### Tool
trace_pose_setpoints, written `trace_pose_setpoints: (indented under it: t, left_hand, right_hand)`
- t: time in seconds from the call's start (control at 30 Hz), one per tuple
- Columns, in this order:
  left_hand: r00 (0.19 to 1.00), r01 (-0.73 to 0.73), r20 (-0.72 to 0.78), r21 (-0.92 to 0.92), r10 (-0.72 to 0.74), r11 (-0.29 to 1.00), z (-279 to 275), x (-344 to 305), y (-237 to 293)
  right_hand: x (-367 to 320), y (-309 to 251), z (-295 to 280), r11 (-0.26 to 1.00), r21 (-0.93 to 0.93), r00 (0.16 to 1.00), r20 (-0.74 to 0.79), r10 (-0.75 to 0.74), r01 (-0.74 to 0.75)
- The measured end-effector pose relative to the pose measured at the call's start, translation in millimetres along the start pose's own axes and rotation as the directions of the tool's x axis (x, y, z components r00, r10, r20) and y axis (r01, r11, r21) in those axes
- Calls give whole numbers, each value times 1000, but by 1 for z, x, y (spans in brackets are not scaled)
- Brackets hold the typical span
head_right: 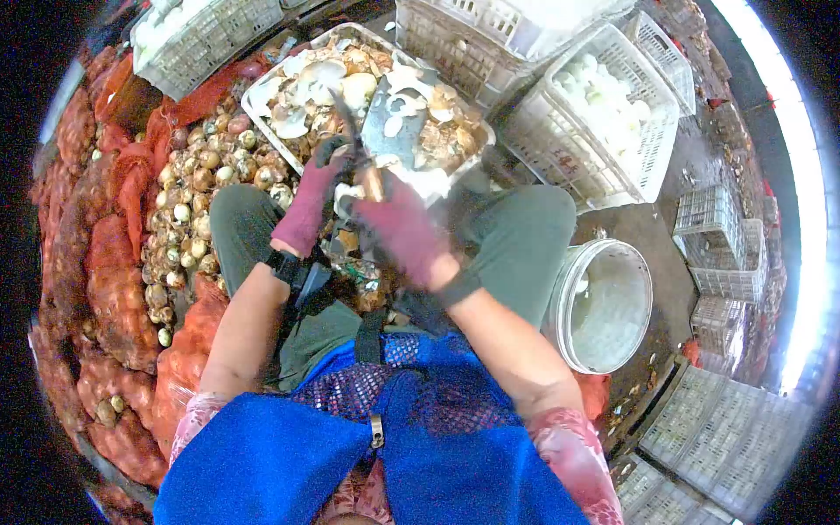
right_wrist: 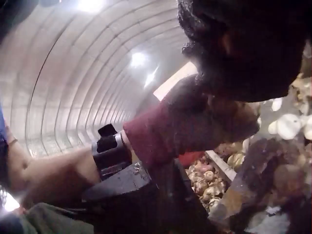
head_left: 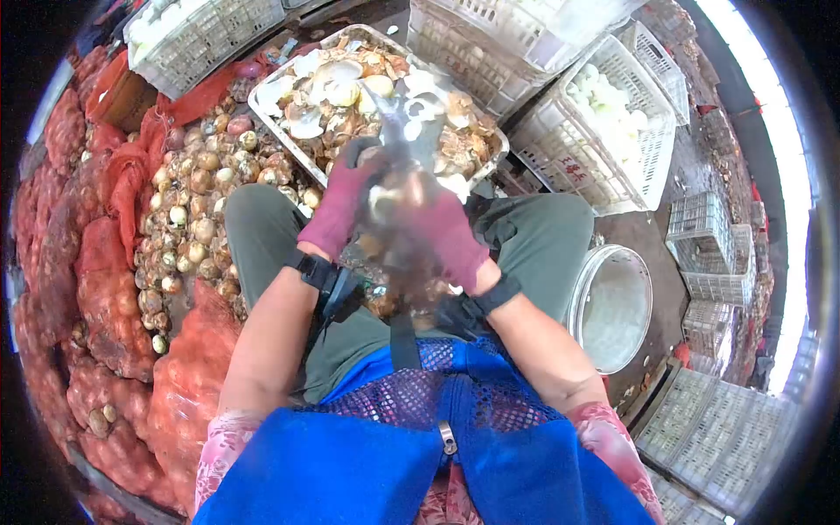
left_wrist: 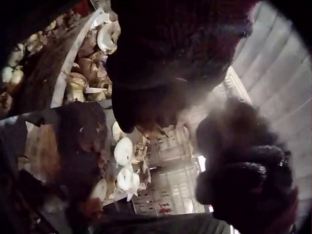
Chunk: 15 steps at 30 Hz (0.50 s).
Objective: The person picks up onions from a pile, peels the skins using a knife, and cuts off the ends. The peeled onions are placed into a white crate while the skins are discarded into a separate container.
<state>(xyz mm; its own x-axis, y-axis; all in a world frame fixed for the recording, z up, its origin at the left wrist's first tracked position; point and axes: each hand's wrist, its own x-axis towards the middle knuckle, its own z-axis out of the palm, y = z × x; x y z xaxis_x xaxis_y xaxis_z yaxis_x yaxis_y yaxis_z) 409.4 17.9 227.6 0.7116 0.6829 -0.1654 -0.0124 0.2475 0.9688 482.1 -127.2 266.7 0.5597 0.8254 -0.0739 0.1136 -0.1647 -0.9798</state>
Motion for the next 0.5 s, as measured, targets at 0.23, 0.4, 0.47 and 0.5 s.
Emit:
trace_pose_setpoints:
  t: [0.23,0.4,0.47,0.5]
  left_hand:
    - [985,-166,164,789,57,591,-5,-4,6]
    - [983,-168,183,886,6,432,4,-3,-7]
    - [980,-176,197,887,-5,426,-1,-3,-8]
    - [984,-124,165,901,-64,416,-2,-4,-6]
  right_hand:
    - [17,-9,-38,942,-335,972,-228,-51,-29]
    - [27,21,-57,851,-515,930,-353,-101,-103]
    - [3,2,-50,745,-661,986,-163,-27,-89]
    - [-9,5,-48,742,-662,984,-178,-22,-103]
